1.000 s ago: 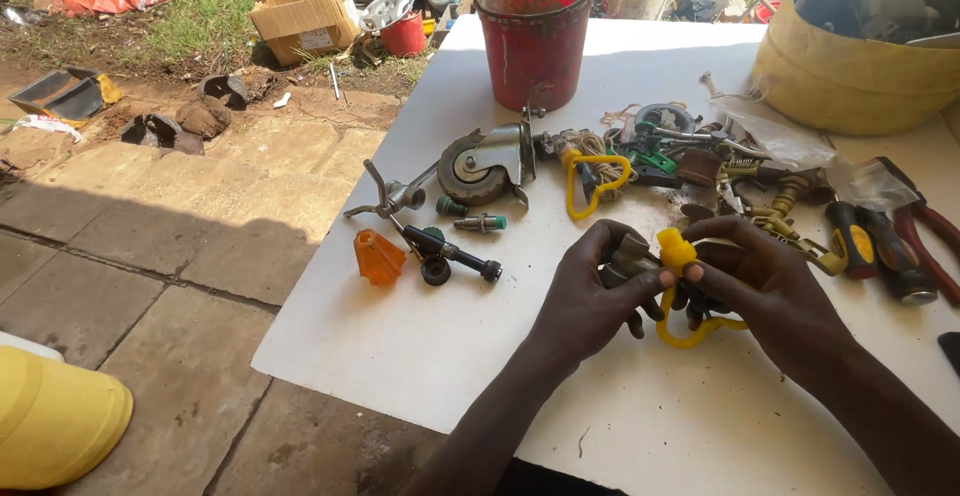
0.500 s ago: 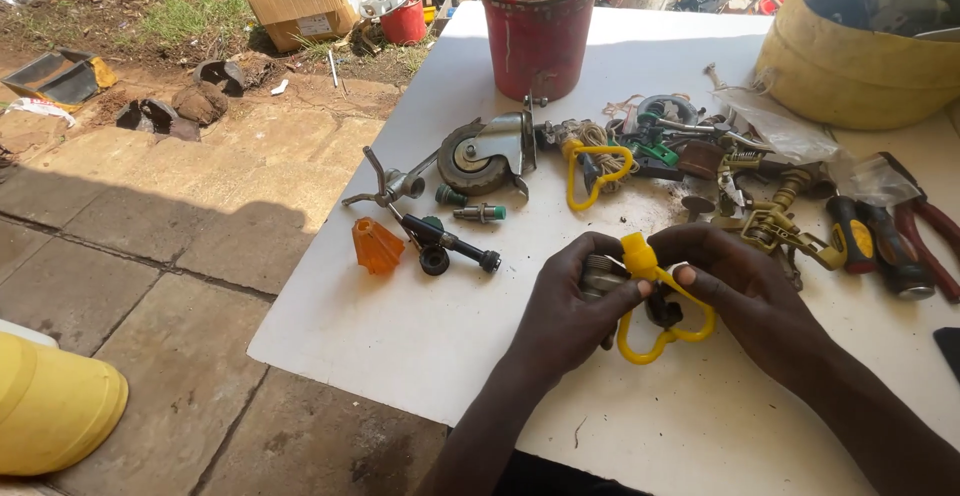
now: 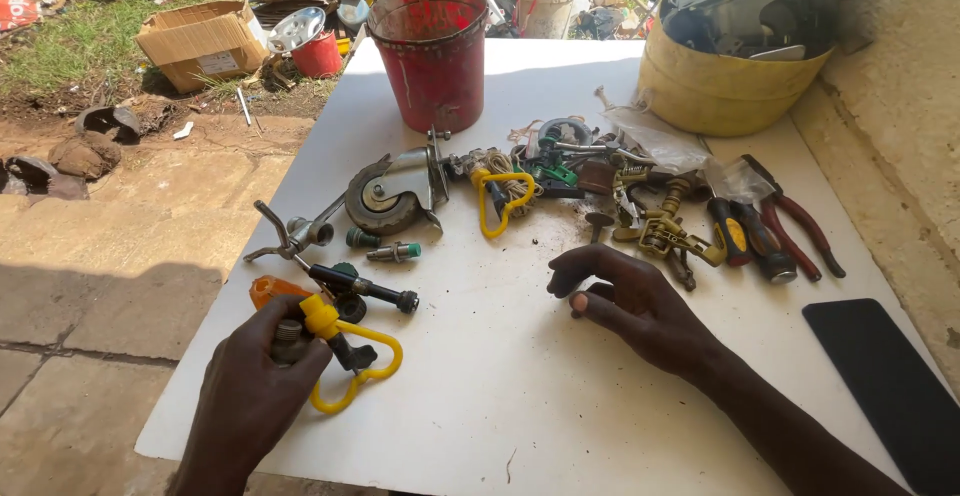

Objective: Disassembling a mechanical valve assembly using pliers and manual manipulation on a workbench.

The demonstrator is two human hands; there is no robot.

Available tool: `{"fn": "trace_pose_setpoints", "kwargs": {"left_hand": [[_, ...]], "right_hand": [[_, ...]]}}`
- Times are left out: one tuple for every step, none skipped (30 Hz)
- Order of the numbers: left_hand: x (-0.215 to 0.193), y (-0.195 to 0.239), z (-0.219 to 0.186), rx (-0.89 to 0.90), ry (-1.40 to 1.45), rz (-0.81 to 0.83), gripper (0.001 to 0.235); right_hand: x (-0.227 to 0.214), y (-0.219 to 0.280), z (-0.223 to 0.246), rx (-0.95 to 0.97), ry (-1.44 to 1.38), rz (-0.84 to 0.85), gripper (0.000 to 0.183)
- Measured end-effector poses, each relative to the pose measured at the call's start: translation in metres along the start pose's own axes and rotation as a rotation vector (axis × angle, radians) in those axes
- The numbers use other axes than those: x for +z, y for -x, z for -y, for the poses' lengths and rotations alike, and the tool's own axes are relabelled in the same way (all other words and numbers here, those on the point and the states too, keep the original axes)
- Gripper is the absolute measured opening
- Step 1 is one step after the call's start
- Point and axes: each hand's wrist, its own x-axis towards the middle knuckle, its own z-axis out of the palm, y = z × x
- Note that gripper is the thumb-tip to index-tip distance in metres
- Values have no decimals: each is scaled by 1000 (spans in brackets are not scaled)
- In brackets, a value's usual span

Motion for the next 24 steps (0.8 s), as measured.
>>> {"fn": "trace_pose_setpoints", "kwargs": {"left_hand": [[4,-1,0,0,1,4,35],[9,-1,0,109,-42,-56,32],[12,-2,0,214,-83,-121,30],[18,-1,1,210,-82,-122,30],[23,-1,2,279,-107,-162,35],[29,-1,2,347,-133,-203,41],[34,0,5,347,-132,-204,41],[39,1,8,397,-110,-237,42],[45,2,10,449,-87,-268,44],[48,1,11,452,-86,-268,44],[51,1,13,487,-102,-308,46],[53,1,16,522,-118,-349,49],[51,2,16,521,-120,-351,49],[50,4,16,507,-74,-341,46],[48,5,15,495,-26,-331,43],[46,6,17,496,-26,-333,43],[45,8,18,473,12,-342,44],[43,9,20,450,49,-352,45],[44,8,24,451,49,-351,45],[45,6,27,432,11,-394,43],[46,6,32,411,-27,-435,42],[47,7,34,410,-27,-433,42],[48,7,35,399,-53,-446,46],[49,6,37,387,-79,-459,49]], "right_hand": [[-1,1,0,3,1,-2,33],[-1,1,0,6,5,-5,33],[-1,1,0,6,7,-3,32],[0,1,1,6,7,0,32],[0,1,1,-27,10,1,33],[-1,1,2,-60,13,2,34],[0,1,1,-61,14,2,34],[-1,1,0,-69,2,7,33],[-1,2,0,-76,-9,10,33],[-1,1,0,-77,-8,8,33],[-1,1,1,-47,13,6,32],[0,1,1,-16,34,5,31],[0,1,2,-18,33,6,31],[1,2,3,-17,70,11,33],[1,2,4,-16,109,15,35],[0,1,4,-19,110,15,35],[0,2,4,-33,131,23,34],[0,2,4,-48,151,31,33],[0,2,4,-48,151,30,33],[0,2,5,-52,159,33,32],[1,2,5,-54,168,39,32],[2,3,6,-52,167,39,32],[2,3,9,-53,203,46,31],[3,2,11,-53,239,54,29]]}}
